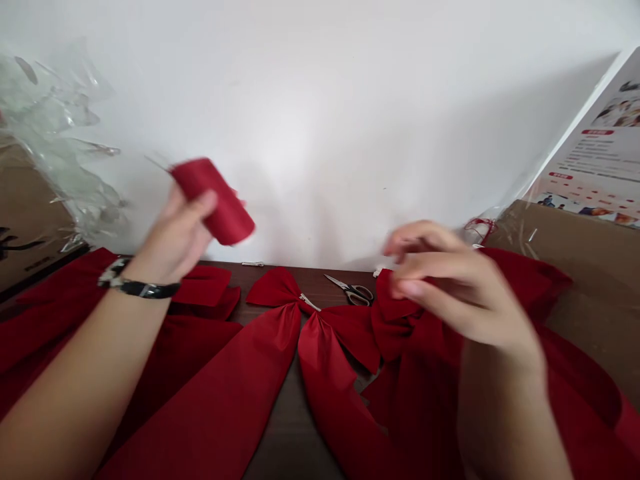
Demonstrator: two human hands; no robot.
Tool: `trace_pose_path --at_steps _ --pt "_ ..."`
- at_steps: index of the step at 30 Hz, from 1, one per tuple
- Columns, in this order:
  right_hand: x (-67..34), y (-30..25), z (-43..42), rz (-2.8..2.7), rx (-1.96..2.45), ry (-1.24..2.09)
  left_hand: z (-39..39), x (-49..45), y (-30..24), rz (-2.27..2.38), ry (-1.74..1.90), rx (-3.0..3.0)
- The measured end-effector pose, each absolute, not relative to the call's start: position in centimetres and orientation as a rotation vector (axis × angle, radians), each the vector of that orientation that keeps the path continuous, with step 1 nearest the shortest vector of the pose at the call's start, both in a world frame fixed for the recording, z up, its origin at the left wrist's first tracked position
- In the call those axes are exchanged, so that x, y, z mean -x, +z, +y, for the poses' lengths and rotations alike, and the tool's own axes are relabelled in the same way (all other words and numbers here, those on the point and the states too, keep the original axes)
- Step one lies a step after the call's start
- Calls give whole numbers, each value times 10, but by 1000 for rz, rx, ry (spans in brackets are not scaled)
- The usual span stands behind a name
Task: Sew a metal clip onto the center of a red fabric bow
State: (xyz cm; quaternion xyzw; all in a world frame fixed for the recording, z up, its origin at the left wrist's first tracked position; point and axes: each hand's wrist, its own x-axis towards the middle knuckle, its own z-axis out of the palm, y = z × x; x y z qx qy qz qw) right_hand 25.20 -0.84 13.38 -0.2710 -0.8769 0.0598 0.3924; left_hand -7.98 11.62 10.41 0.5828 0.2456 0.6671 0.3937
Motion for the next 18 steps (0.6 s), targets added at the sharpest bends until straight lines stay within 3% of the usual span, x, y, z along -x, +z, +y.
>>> trace_pose_path --at_steps 5,10,18 --pt "-209 84 60 -2311 743 470 102 24 63 807 1226 -1731" --pt "-190 39 87 -2285 767 675 103 -1 29 825 1116 -1712" --pt "-200 5 123 -2094 767 635 123 4 10 856 941 -1569"
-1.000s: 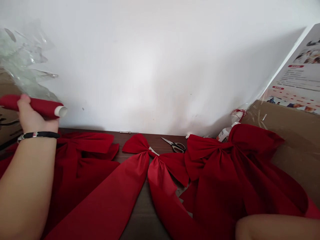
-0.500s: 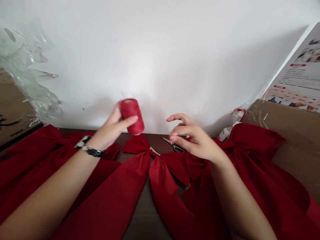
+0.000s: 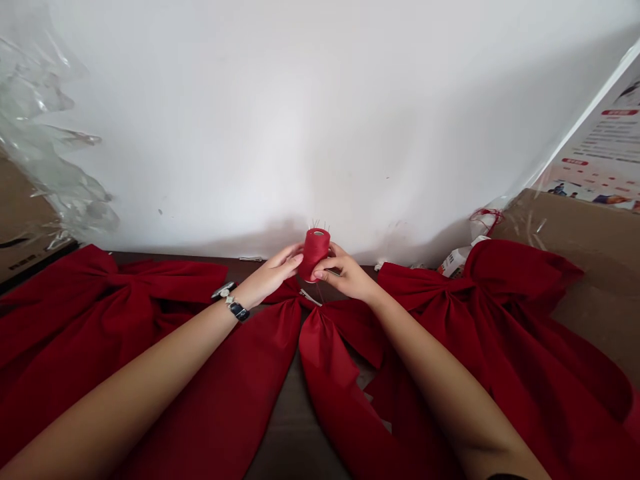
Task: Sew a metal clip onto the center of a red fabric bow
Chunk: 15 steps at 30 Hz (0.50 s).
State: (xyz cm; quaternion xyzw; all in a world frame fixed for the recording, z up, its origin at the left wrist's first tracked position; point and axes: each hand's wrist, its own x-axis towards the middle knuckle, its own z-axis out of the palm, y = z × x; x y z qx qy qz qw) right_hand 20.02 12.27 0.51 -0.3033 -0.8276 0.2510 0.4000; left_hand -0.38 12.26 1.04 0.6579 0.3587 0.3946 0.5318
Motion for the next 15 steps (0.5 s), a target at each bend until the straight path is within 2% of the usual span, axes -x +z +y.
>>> trace_pose_path --at_steps 5,15 --pt "-212 -9 138 -2094 870 662 137 10 -4 1179 670 -1726" --pt "-230 -31 151 -2155 874 722 142 15 -5 1294 808 -1999"
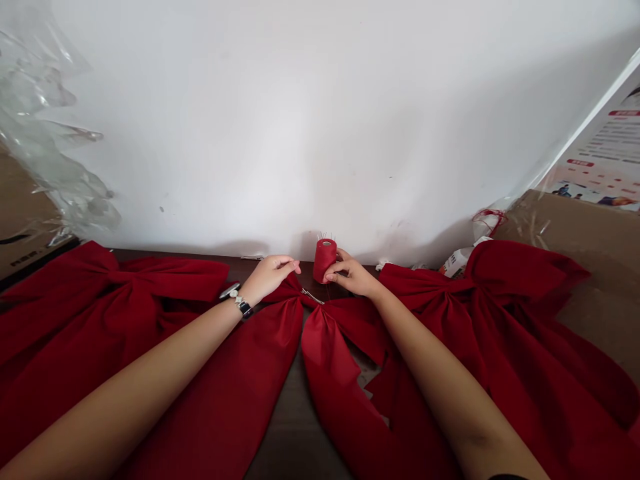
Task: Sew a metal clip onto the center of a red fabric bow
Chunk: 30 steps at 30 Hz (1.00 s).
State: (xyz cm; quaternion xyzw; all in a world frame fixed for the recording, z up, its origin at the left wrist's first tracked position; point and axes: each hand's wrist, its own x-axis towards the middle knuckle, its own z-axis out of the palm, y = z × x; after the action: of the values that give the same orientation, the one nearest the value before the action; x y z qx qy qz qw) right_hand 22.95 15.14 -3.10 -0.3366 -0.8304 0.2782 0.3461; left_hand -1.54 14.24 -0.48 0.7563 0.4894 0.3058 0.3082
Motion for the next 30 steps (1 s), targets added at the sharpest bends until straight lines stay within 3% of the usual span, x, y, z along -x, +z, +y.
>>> trace_pose_path --at_steps 16,24,30 --pt "-236 -38 160 -2136 931 718 117 6 15 1053 689 -2014" --pt "-243 -33 162 -2053 1076 458 97 0 26 972 257 -1846" --pt "-238 -19 152 -2180 948 597 97 -1 26 948 208 -1853"
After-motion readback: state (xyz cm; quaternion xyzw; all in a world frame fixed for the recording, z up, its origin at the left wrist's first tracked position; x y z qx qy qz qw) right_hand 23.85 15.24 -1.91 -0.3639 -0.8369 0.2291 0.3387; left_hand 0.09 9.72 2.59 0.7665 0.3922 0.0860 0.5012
